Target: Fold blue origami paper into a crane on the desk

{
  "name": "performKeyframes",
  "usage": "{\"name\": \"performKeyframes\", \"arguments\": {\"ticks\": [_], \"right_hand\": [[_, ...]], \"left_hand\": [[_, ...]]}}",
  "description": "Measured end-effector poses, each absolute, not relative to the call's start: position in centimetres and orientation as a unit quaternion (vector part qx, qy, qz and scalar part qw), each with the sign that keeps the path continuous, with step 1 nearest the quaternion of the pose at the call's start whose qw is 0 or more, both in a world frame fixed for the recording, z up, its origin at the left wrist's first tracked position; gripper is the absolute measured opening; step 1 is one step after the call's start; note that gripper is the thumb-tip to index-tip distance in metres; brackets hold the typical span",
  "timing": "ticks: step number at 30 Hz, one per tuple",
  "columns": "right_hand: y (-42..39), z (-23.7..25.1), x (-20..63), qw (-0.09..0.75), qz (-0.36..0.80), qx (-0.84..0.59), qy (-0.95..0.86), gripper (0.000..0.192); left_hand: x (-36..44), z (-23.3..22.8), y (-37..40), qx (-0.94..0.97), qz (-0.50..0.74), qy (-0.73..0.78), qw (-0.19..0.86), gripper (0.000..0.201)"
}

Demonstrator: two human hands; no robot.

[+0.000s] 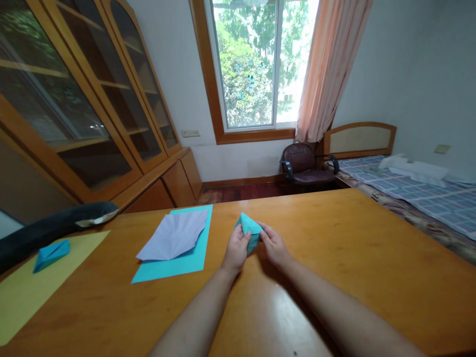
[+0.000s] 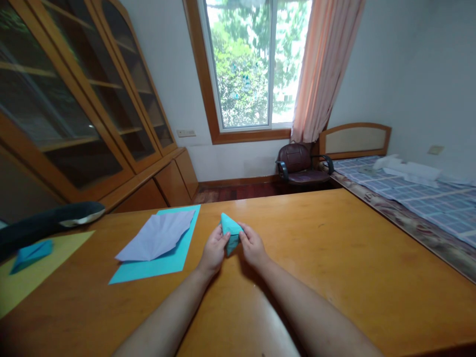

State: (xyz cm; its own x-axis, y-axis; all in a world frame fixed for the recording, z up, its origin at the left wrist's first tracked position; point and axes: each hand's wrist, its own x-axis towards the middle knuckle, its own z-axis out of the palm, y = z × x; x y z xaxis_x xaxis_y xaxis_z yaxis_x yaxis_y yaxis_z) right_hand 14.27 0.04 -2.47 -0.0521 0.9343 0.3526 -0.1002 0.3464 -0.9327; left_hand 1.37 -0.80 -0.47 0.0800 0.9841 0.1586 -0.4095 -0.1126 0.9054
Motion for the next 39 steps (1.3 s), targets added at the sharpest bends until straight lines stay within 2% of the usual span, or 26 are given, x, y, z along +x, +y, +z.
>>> {"name": "performKeyframes", "arguments": {"ticks": [6,13,19,25,39], "right_hand": [[0.3,-2.8,14.2,0.583,0.454,-0.356,-0.572,0.04],[0.2,-2.9,14.0,0.571,0.433,-0.362,-0.596,0.037],[-0.2,-2.8,13.5,0.561,0.406,-0.359,-0.626,0.033],[-0.5,-2.6,13.2,0.554,0.378,-0.356,-0.651,0.032],[-0.6,-2.3,13.2,0.553,0.37,-0.357,-0.655,0.033]], "left_hand": [[1.2,-1.1,-0.6,0.469,0.582,0.372,0.55,0.045],[1.2,-0.7,-0.9,0.563,0.546,0.52,0.338,0.046],[1.5,-0.9,-0.8,0.54,0.581,0.553,0.255,0.035],[1.5,-0.8,-0.9,0.534,0.587,0.57,0.212,0.024],[1.5,-0.9,-0.7,0.511,0.611,0.547,0.259,0.032]]}}
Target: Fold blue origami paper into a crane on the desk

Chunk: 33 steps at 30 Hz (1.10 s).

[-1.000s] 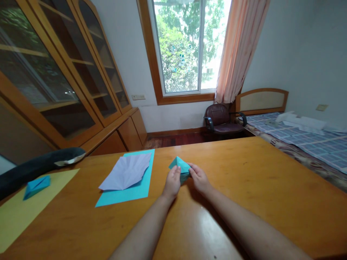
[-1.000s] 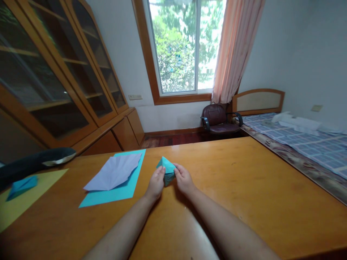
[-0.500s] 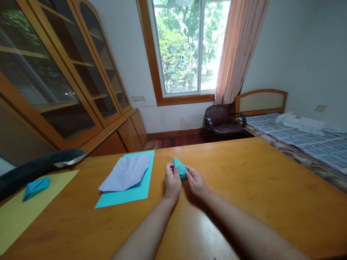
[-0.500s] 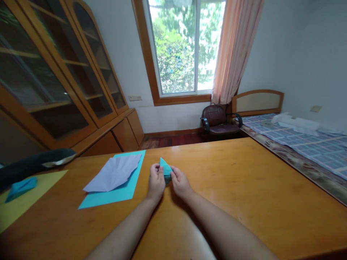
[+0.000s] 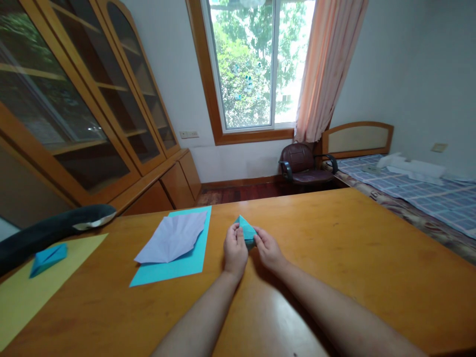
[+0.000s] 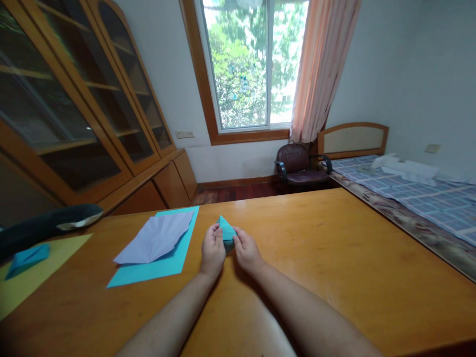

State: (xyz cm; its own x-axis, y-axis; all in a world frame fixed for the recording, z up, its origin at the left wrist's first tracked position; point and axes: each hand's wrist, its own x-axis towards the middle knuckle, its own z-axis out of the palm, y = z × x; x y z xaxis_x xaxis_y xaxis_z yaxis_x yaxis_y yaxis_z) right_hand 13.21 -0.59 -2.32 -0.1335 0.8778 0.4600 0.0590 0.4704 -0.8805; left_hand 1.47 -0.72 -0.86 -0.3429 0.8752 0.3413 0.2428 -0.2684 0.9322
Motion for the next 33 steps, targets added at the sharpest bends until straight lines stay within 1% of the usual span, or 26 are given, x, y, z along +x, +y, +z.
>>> {"name": "performKeyframes", "arguments": {"ticks": [6,13,20,23,26,33], "right_hand": [[-0.6,-2.2,13.2,0.553,0.373,-0.358,-0.653,0.033],[-0.4,-2.2,13.2,0.56,0.384,-0.343,-0.65,0.033],[-0.1,-2.3,13.8,0.563,0.391,-0.372,-0.626,0.034],[0.2,-2.3,14.2,0.573,0.397,-0.383,-0.606,0.033],[0.6,-2.4,14.4,0.589,0.412,-0.388,-0.577,0.034],[1.1,-2.8,14.6,0.613,0.46,-0.378,-0.52,0.04]], "left_hand": [[1.5,-1.2,-0.5,0.501,0.608,0.552,0.273,0.035],[1.4,-0.9,-0.4,0.496,0.612,0.521,0.329,0.04],[1.5,0.0,-0.8,0.522,0.593,0.492,0.366,0.042],[1.5,-0.3,-0.9,0.535,0.584,0.466,0.395,0.042],[1.4,-1.0,-0.7,0.532,0.584,0.468,0.395,0.044],[1.1,-0.9,-0.8,0.513,0.582,0.515,0.365,0.026]]}}
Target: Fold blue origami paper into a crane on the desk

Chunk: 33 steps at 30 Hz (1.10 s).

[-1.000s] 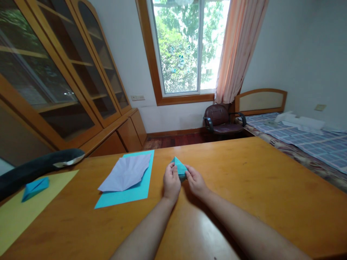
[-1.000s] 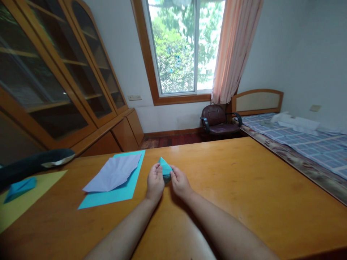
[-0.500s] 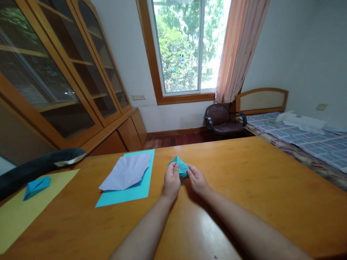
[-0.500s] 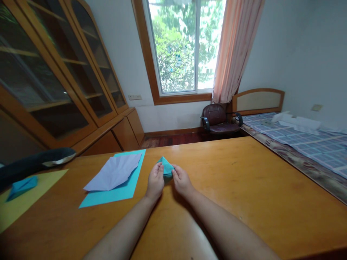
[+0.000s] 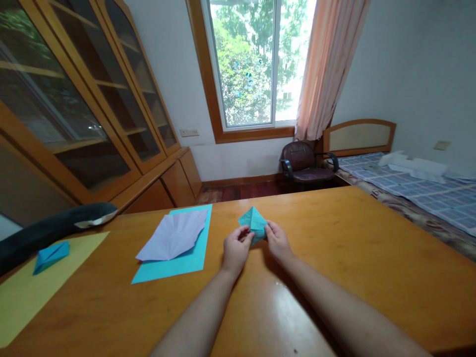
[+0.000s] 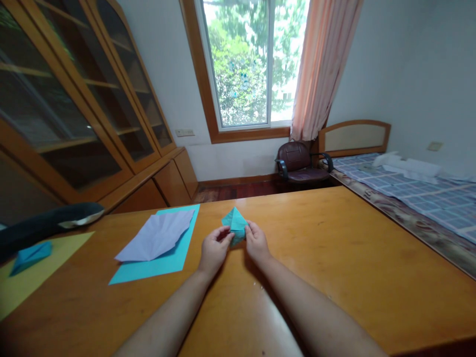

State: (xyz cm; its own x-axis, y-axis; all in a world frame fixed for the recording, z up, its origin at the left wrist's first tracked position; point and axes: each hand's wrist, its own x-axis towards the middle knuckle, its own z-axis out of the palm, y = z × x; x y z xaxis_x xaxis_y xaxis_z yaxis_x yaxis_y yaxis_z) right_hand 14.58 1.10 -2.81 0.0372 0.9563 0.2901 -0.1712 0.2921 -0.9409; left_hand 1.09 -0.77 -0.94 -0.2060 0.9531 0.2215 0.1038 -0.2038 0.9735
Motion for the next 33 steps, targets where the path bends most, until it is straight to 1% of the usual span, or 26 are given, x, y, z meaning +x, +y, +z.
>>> {"name": "performKeyframes", "arguments": {"ticks": [4,8,13,18,22,25,30,33], "right_hand": [[1.0,-2.6,14.5,0.62,0.481,-0.364,-0.502,0.04],[0.8,-2.4,14.4,0.622,0.499,-0.355,-0.489,0.041],[0.9,-2.2,14.8,0.609,0.512,-0.356,-0.49,0.042],[1.0,-2.3,15.0,0.594,0.543,-0.352,-0.477,0.044],[1.0,-2.5,14.9,0.586,0.564,-0.344,-0.47,0.043],[1.1,-2.5,14.9,0.588,0.568,-0.34,-0.464,0.043],[1.4,-2.5,15.1,0.619,0.552,-0.357,-0.429,0.041],[1.4,-2.5,15.0,0.629,0.545,-0.364,-0.419,0.041]], "left_hand": [[1.2,-0.3,-1.0,0.516,0.57,0.523,0.367,0.023],[1.3,-0.3,-0.8,0.492,0.58,0.499,0.416,0.025],[1.2,-0.6,-0.5,0.461,0.586,0.472,0.47,0.033],[0.9,-0.5,-0.5,0.453,0.566,0.428,0.54,0.048],[1.0,-0.5,-0.5,0.445,0.561,0.409,0.566,0.054],[1.0,-0.6,-0.4,0.457,0.565,0.415,0.548,0.05],[0.9,-1.1,-0.3,0.481,0.581,0.468,0.46,0.039],[0.9,-1.3,-0.4,0.506,0.55,0.477,0.462,0.042]]}}
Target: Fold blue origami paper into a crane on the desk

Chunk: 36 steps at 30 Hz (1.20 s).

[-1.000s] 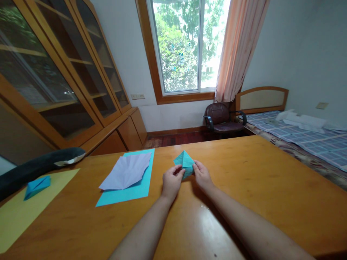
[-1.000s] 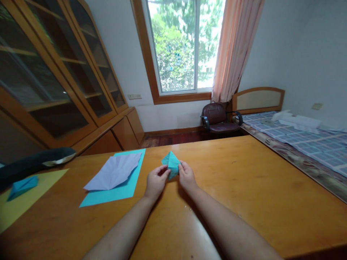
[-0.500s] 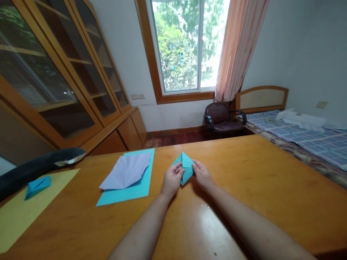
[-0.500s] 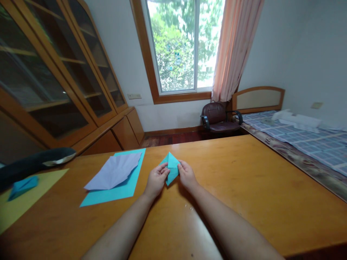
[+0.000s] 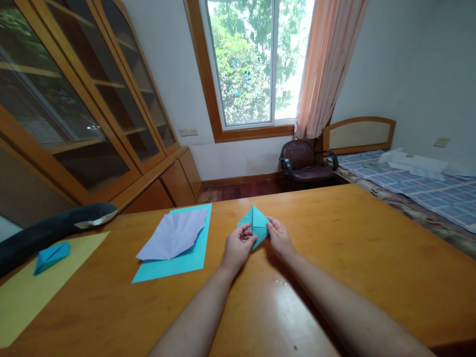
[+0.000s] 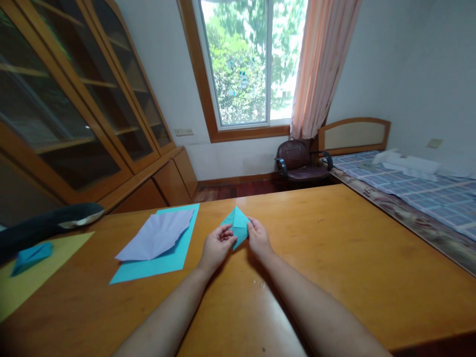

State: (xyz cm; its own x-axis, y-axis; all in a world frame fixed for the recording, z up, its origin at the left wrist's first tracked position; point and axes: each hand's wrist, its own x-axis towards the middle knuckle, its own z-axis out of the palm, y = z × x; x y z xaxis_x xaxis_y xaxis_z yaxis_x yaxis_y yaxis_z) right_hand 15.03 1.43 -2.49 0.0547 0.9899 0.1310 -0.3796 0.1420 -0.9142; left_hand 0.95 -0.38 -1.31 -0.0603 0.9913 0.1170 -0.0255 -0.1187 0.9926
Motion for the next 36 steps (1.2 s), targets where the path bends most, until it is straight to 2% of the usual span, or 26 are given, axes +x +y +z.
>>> {"name": "performKeyframes", "arguments": {"ticks": [7,13,20,36], "right_hand": [[1.0,-2.6,14.8,0.602,0.581,-0.331,-0.437,0.042],[0.9,-2.7,14.7,0.581,0.568,-0.335,-0.477,0.04],[0.4,-2.7,14.0,0.549,0.525,-0.347,-0.55,0.035],[0.3,-2.6,14.2,0.543,0.523,-0.343,-0.56,0.036]], "left_hand": [[1.0,-1.2,-0.6,0.499,0.523,0.455,0.52,0.06],[1.0,-0.4,-0.7,0.466,0.519,0.383,0.606,0.064],[1.0,-0.2,-0.8,0.46,0.54,0.383,0.592,0.04],[1.1,-0.8,-0.7,0.518,0.545,0.425,0.504,0.034]]}}
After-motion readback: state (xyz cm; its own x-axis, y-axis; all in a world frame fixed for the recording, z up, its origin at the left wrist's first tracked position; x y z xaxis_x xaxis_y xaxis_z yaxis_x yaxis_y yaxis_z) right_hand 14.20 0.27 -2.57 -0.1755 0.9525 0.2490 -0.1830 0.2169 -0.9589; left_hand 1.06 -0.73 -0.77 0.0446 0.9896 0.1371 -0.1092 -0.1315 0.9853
